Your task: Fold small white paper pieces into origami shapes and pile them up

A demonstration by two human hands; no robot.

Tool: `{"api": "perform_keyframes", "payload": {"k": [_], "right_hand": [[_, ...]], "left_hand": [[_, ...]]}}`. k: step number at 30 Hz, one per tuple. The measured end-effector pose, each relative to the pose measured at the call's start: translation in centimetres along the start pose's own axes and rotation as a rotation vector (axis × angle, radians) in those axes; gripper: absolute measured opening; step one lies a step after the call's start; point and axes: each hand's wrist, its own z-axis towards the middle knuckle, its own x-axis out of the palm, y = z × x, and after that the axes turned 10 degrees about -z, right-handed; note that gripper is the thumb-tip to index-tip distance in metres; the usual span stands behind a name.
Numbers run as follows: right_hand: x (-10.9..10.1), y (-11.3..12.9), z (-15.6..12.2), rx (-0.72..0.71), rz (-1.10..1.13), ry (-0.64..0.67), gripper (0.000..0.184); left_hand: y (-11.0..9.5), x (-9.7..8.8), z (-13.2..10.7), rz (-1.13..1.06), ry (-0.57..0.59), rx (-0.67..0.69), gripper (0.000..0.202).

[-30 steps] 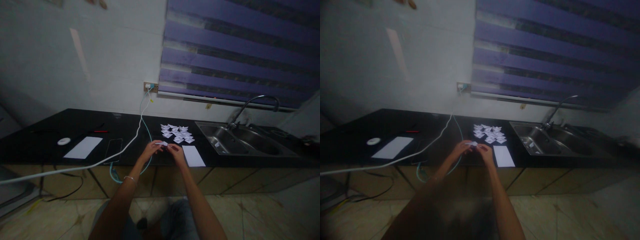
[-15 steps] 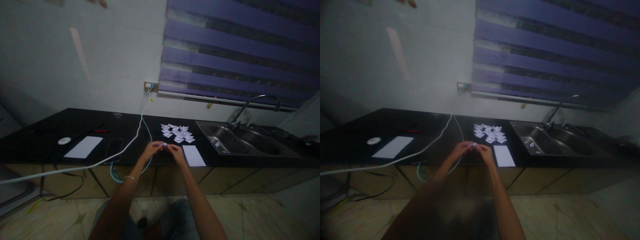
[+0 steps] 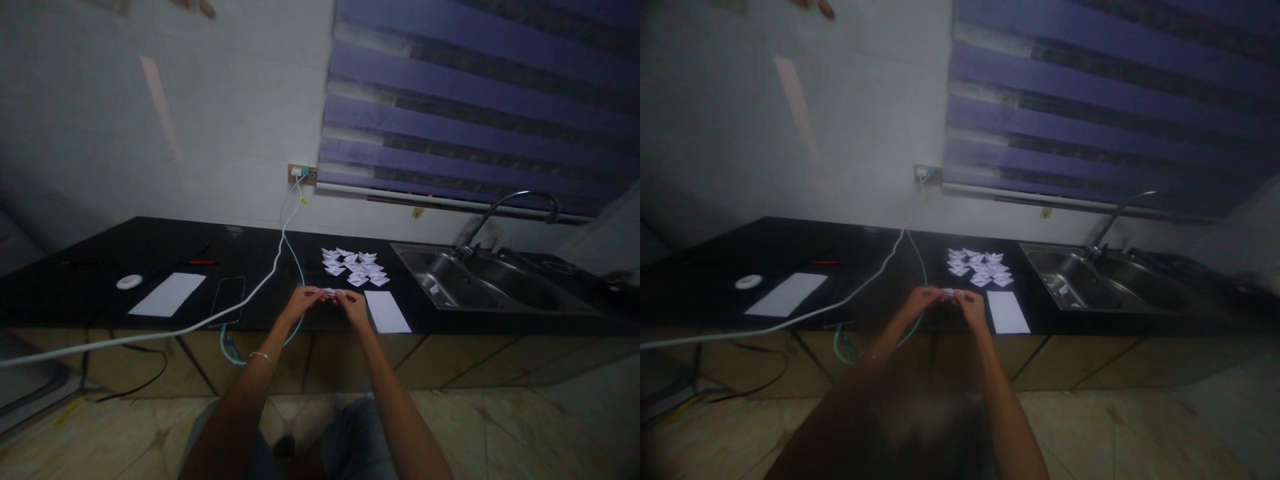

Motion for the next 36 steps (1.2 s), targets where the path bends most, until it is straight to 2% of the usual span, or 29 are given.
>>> {"api": "perform_keyframes", "payload": {"k": [5,8,12,20,26,32,36], "right_hand": [[-0.1,0.2,0.0,0.0,0.063,0.046,0.034],[-0.1,0.4,0.0,-0.016,0.089,0.078,0.029],[-0.1,0.4,0.1,-0.024,0.082,0.101,0.026],[0.0,-0.5,0.2,-0.031,-0.02,0.011,0.024],[0.1,-0.8,0.2,-0.015,-0.013,-0.024,0.027],[0.1,-1.1,0.5,-0.034,-0.024,-0.01,0.028],[0.1,-1.1,0.4,-0.055,-0.033,0.026,0.028]], "left_hand": [[-0.4,0.1,0.1,-0.092,0.075,-0.025,0.044],[-0.3,0.2,0.1,-0.132,0.109,-0.006,0.038],[-0.1,0.1,0.1,-0.131,0.088,0.027,0.033],[-0.2,-0.2,-0.1,0.027,0.025,-0.023,0.039],[-0.5,0.1,-0.1,-0.035,0.011,0.025,0.034],[-0.6,0.1,0.0,0.001,0.063,0.045,0.037],[-0.2,-0.1,0.2,0.027,0.044,0.044,0.038]]}}
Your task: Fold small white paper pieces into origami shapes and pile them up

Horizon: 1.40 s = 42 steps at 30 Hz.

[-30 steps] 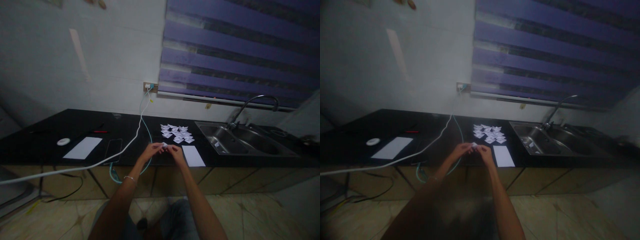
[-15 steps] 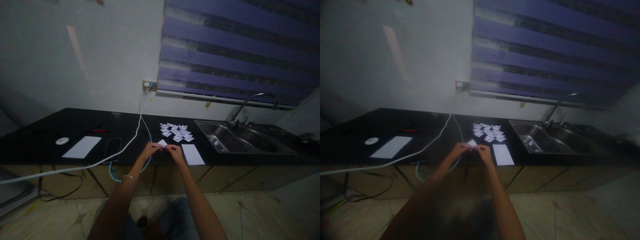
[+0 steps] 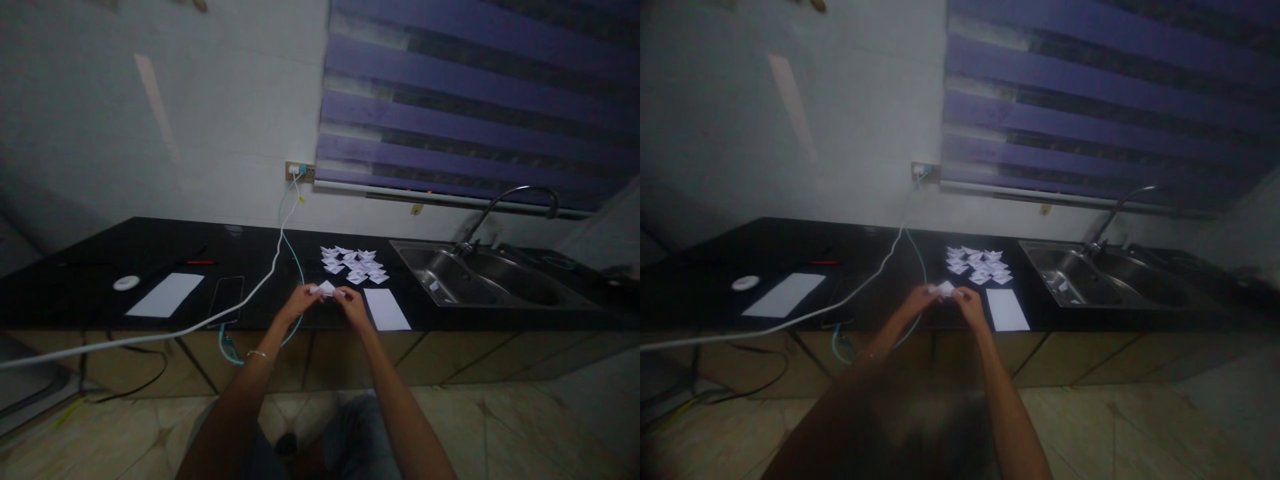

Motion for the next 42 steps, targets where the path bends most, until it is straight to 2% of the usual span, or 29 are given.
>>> {"api": "perform_keyframes", "payload": {"k": [8,14,27,36,42], "right_hand": [[0.0,-0.5,0.1,0.026,-0.01,0.019,0.029],[0.4,-0.3,0.0,0.07,0.142,-0.018,0.029],[0.4,-0.5,-0.1,0.107,0.145,0.007,0.027],[0.4,-0.7,-0.2,0.139,0.131,-0.039,0.03],[0.5,-0.5,-0.1,0.137,0.126,-0.007,0.03]], "left_hand": [[0.5,0.1,0.0,-0.119,-0.044,-0.034,0.039],[0.9,0.3,0.2,-0.174,-0.08,-0.008,0.057],[0.9,0.2,0.2,-0.14,-0.074,0.033,0.045],[0.5,0.5,0.1,-0.195,-0.117,-0.071,0.052],[0.1,0.7,0.0,-0.065,-0.034,-0.108,0.031]]}}
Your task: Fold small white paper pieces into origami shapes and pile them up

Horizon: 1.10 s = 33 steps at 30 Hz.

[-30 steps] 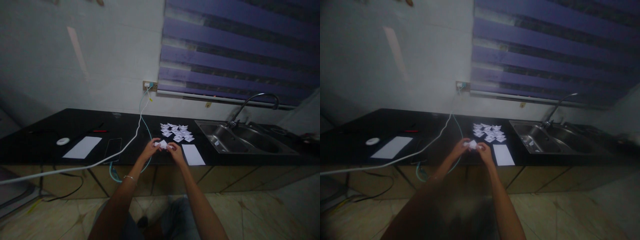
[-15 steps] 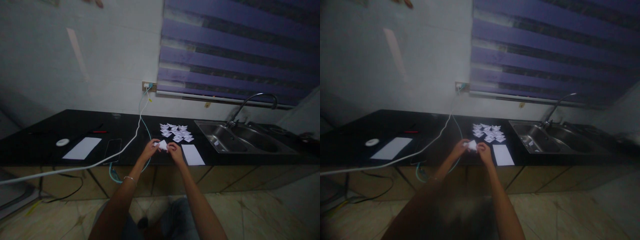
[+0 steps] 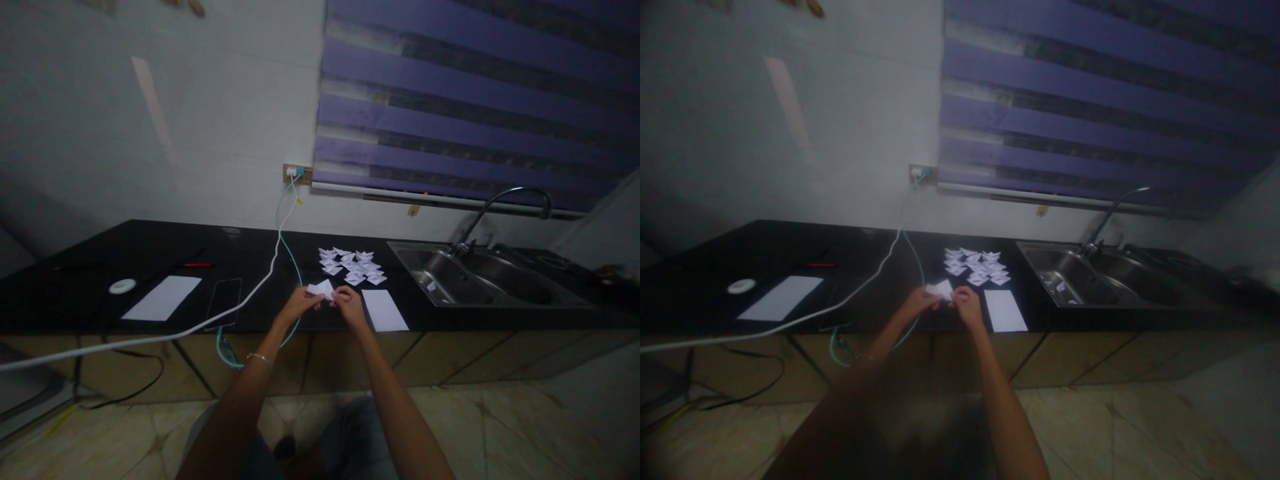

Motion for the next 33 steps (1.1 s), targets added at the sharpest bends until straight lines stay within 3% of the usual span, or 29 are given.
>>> {"api": "perform_keyframes", "payload": {"k": [10,15,28,33], "right_hand": [[0.3,0.1,0.1,0.022,-0.035,0.067,0.034],[0.1,0.3,0.0,-0.023,-0.056,0.064,0.032],[-0.1,0.1,0.1,0.015,-0.026,0.037,0.031],[-0.2,0.4,0.1,0.017,0.02,0.038,0.032]], "left_hand": [[-0.7,-0.4,-0.5,0.08,0.097,0.052,0.04],[-0.6,-0.2,-0.4,0.084,0.083,0.076,0.046],[0.6,-0.3,0.4,-0.134,0.028,-0.104,0.077],[0.3,-0.3,0.7,-0.128,-0.009,-0.153,0.078]]}}
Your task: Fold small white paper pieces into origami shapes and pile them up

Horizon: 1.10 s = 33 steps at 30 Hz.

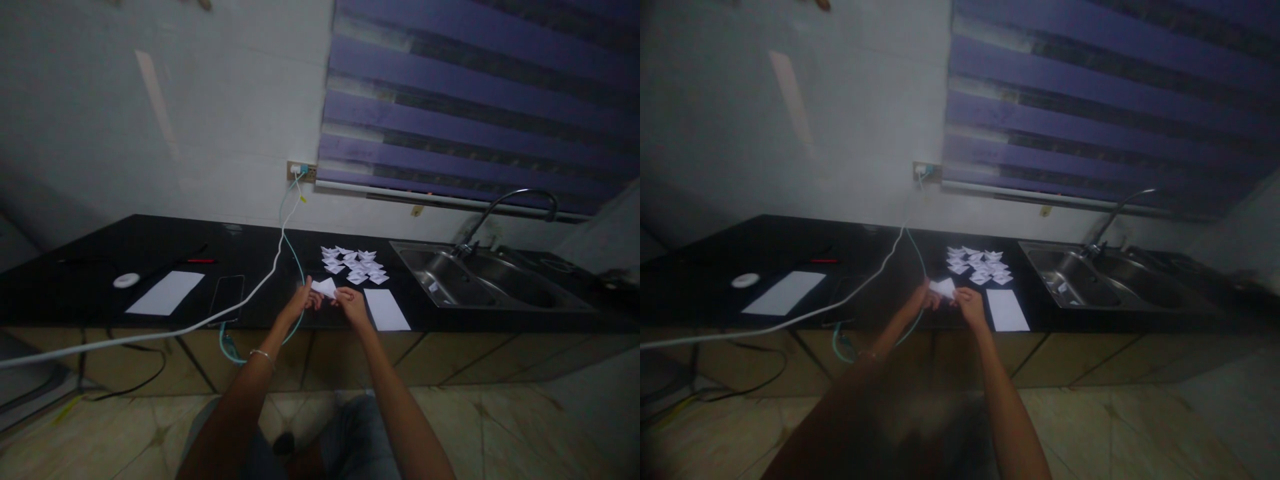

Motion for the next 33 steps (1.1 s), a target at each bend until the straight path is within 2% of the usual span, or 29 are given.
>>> {"api": "perform_keyframes", "payload": {"k": [2,5,7,11,15,19,24,28,30,33], "right_hand": [[0.0,0.0,0.0,-0.01,0.016,-0.01,0.032],[0.1,0.0,0.1,-0.004,0.025,-0.031,0.032],[0.2,0.0,0.1,-0.002,0.005,-0.022,0.033],[0.4,-0.2,0.2,-0.004,-0.028,0.002,0.037],[0.5,-0.5,0.3,0.015,-0.034,0.017,0.035],[0.6,-0.7,0.4,0.003,-0.03,0.012,0.032],[0.5,-0.5,0.4,-0.022,-0.011,-0.067,0.029],[0.6,-0.3,0.3,-0.019,-0.041,-0.124,0.028],[0.7,-0.1,0.2,-0.017,-0.054,-0.112,0.029],[0.9,0.3,0.0,-0.059,-0.088,-0.018,0.028]], "left_hand": [[-0.3,0.3,-0.2,0.031,0.029,0.025,0.071],[-0.7,0.8,-0.7,0.14,0.093,0.095,0.048],[-0.7,1.0,-1.0,0.201,0.1,0.104,0.042],[0.0,0.6,-0.9,0.228,0.009,0.143,0.043],[0.5,0.1,-0.8,0.221,0.038,0.152,0.042],[0.0,0.2,-1.1,0.199,0.031,0.184,0.043],[-0.9,0.7,-1.1,0.161,0.011,0.199,0.043],[-0.6,0.5,-0.5,0.077,0.009,0.16,0.042],[-0.4,0.4,-0.2,0.047,0.019,0.12,0.044],[-0.3,0.5,-0.1,0.023,0.018,0.119,0.043]]}}
